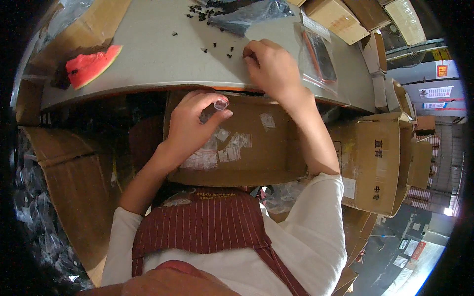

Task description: The person packs small hardware pieces into plastic bags by hand, seals the bags, and places them into a cardboard box.

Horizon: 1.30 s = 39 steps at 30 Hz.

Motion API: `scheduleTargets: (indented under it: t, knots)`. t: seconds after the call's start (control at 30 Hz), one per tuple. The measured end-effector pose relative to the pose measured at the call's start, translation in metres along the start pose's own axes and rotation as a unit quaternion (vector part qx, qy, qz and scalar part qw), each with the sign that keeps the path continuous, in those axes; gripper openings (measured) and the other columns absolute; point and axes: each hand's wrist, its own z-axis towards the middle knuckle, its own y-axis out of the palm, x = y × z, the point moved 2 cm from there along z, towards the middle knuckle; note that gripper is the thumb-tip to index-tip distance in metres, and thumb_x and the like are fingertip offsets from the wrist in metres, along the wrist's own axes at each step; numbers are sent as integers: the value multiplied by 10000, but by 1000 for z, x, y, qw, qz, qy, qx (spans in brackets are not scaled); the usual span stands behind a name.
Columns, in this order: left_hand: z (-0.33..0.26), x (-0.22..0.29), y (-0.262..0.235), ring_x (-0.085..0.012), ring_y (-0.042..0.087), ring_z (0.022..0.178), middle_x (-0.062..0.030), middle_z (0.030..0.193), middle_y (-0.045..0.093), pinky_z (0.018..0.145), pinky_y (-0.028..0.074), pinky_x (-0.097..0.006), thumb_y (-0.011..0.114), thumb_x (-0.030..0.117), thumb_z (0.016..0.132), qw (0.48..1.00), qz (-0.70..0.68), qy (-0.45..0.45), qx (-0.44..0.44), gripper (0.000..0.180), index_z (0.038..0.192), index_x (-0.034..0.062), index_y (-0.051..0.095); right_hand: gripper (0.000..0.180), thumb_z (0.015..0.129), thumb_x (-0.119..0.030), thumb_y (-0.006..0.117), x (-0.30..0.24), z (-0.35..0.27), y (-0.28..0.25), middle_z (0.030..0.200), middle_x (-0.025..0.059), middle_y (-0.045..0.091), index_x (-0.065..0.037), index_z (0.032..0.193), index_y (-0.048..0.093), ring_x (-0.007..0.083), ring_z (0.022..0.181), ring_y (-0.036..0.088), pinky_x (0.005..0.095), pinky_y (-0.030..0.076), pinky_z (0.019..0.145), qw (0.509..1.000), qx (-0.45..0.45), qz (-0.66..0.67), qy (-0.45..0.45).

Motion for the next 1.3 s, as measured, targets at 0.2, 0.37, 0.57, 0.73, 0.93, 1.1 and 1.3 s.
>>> scheduleTargets:
  t: [0.2,0.37,0.57,0.73,0.93,1.1,1.3]
  knots:
    - [-1,-1,3,-326,639,927,-115,947,711,827,515,-427,764,229,829,999,-21,9,24,217,953,58,711,102,857,-67,636,14,1,-3,910,166,645,-41,954,652,382,880,636,460,509,784,998,-28,58,4]
    - [1,-4,7,-325,640,924,-113,941,711,829,516,-424,762,226,830,999,-41,21,20,210,946,58,711,119,849,-5,587,10,-4,6,945,152,619,-41,962,601,370,940,605,461,502,820,994,18,-83,-69]
    - [-2,-4,7,-285,661,954,-104,978,722,847,529,-377,786,203,825,999,-16,31,12,239,998,52,718,196,826,25,561,13,-10,9,985,147,596,-38,1011,569,372,954,584,453,500,846,985,41,-154,-62]
    - [-5,-6,9,-286,660,951,-103,975,719,842,529,-375,786,205,824,1000,-13,17,11,232,993,61,718,190,818,31,571,12,-12,7,953,126,613,-56,986,599,354,950,598,442,515,817,988,71,-116,-70]
    - [-5,-5,10,-289,662,955,-105,984,717,844,528,-377,788,205,823,999,-14,32,24,245,1005,59,714,184,820,44,587,12,-13,6,935,127,633,-50,971,634,351,902,607,433,517,789,983,106,-110,-102]
    - [-3,-8,8,-301,665,965,-112,1005,712,862,529,-380,800,189,812,997,-10,55,50,284,1043,49,712,236,800,89,627,-41,-37,-12,957,134,645,-33,1001,642,342,894,616,403,518,770,985,42,127,-112]
    - [-2,-11,10,-324,652,959,-115,1001,712,856,525,-423,786,219,799,996,-13,48,69,291,1024,53,706,292,803,61,690,-54,-51,-3,937,110,673,-20,1077,631,320,863,650,403,529,741,975,-3,189,-120]
